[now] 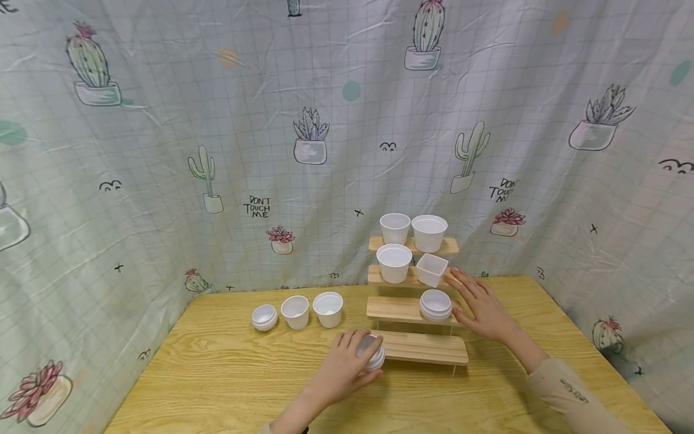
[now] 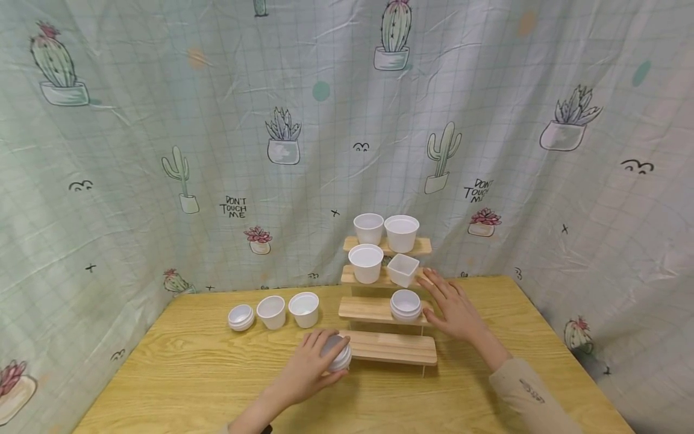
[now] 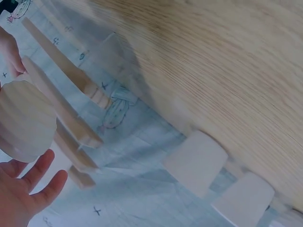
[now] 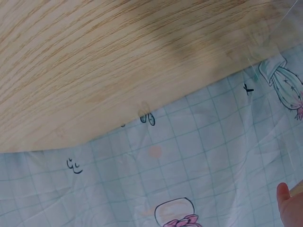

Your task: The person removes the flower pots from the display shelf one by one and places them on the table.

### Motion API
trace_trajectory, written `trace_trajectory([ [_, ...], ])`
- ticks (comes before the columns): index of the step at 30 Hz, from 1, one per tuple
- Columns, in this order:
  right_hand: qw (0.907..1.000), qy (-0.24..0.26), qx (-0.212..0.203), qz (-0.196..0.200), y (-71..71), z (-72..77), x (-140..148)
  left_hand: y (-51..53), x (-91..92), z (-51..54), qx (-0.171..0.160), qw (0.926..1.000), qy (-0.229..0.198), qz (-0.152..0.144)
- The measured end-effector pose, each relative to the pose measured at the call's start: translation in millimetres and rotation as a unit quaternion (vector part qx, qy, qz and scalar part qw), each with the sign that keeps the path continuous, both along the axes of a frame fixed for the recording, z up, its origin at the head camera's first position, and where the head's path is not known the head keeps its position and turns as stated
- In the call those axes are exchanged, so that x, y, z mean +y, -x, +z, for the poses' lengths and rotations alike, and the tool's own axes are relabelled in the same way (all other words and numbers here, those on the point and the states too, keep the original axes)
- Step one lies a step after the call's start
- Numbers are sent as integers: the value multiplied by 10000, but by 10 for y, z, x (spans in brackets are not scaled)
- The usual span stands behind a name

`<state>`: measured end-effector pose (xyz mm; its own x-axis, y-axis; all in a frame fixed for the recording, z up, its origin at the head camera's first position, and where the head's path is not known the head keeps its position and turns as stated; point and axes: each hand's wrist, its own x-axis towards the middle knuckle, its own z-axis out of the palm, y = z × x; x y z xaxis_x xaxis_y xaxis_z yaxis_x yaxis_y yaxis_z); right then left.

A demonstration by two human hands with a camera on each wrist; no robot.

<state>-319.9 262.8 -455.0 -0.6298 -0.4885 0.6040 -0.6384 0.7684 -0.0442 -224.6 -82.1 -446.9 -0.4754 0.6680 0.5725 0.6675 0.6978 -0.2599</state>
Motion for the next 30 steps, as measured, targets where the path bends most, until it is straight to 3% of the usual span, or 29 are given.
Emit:
trace_trajectory([
  [14, 10000, 7, 14, 7, -13, -5, 6, 92, -265, -38, -232, 9996, -158, -67],
  [30, 9998, 65, 151, 70, 27, -27, 10, 397, -680, -76, -160, 9998, -114, 87],
])
